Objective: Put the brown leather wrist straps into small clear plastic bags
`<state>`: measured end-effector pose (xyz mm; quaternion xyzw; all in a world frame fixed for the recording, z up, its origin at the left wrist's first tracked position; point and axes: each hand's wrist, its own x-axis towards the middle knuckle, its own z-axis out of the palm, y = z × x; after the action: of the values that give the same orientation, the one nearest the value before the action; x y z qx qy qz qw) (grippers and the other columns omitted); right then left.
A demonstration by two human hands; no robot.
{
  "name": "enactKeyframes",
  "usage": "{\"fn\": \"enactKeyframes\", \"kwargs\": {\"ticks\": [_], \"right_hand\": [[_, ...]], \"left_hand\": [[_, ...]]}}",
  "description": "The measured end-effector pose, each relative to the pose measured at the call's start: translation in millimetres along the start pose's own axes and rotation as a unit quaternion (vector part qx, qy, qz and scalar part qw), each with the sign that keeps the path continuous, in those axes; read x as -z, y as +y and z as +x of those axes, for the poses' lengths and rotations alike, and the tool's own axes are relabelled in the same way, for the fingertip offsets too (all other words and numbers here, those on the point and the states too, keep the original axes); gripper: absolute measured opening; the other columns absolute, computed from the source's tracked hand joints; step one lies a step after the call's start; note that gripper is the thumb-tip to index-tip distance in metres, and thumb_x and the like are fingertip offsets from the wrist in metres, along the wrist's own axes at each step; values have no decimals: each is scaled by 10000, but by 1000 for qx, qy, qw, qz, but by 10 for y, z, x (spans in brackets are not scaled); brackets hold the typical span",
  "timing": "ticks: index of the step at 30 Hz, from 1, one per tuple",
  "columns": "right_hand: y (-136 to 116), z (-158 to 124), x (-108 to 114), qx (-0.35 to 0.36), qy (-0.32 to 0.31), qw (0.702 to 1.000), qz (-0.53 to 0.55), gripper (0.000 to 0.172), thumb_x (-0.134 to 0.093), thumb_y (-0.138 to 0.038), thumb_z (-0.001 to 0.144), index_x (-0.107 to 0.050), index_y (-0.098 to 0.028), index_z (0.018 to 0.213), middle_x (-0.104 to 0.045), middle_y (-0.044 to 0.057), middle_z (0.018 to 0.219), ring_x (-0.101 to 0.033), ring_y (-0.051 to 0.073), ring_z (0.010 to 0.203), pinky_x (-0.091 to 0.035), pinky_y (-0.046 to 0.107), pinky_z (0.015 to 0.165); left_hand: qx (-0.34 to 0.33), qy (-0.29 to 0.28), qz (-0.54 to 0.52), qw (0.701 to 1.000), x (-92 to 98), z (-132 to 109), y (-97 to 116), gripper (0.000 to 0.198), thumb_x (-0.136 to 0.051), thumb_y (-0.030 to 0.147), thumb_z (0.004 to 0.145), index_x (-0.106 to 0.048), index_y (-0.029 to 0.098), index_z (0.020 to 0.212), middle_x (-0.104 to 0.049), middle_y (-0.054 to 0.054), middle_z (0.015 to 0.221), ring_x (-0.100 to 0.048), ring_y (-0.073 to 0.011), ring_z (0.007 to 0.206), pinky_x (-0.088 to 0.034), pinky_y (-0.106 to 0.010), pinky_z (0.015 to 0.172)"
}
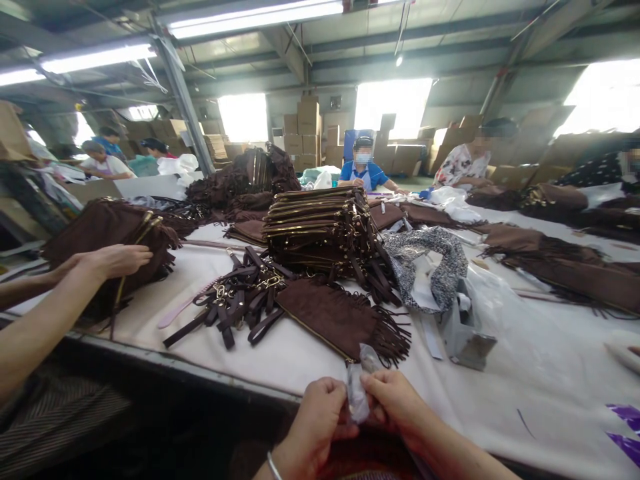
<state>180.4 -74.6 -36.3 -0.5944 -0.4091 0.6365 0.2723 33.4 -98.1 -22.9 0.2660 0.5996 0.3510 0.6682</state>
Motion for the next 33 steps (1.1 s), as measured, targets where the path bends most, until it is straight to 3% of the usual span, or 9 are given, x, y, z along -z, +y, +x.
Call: {"fn": "enactKeyframes", "kwargs": {"ticks": [6, 12, 18, 25, 33], "right_hand": [[-93, -32, -92, -27, 0, 1000, -14, 305, -556, -321, 747, -502, -195, 475, -421, -44, 291, -272, 50, 239, -128, 180, 287], [-139, -12, -176, -36, 6, 999, 16, 281, -547, -327, 733, -500, -196, 489, -432, -46, 322, -300, 44, 254, -149, 163, 287], [-48, -58, -216, -46, 30, 997, 52, 216, -495, -327, 683, -502, -188, 517, -464, -41, 394, -347, 53, 277, -156, 160, 277], [32, -64, -275, -50, 4, 996, 77, 163, -506, -315, 667, -528, -179, 580, -568, -15, 493, -405, 52, 286, -147, 156, 270], [-16, -13, -287, -52, 33, 991, 115, 183, -519, -329, 677, -515, -173, 582, -524, -38, 458, -407, 48, 285, -151, 147, 274]], "left_hand": [[-48, 56, 67, 995, 48, 34, -43, 126, -576, 302, 753, -590, 183, 715, -609, -29, 630, -608, -194, 610, -531, -333, 526], [-80, 111, 65, 988, 58, 126, 10, 148, -609, 337, 718, -586, 197, 677, -590, -9, 588, -577, -198, 594, -505, -313, 496], [-83, 101, 84, 988, 13, 129, 3, 143, -531, 317, 769, -586, 194, 722, -583, -5, 596, -582, -194, 586, -458, -273, 477], [-162, 172, 156, 959, 92, 125, -75, 143, -519, 266, 785, -576, 187, 680, -565, -4, 580, -518, -161, 565, -392, -258, 530], [-159, 175, 152, 960, 58, 217, 6, 231, -523, 364, 777, -597, 174, 668, -574, 5, 578, -519, -171, 610, -382, -272, 580]]}}
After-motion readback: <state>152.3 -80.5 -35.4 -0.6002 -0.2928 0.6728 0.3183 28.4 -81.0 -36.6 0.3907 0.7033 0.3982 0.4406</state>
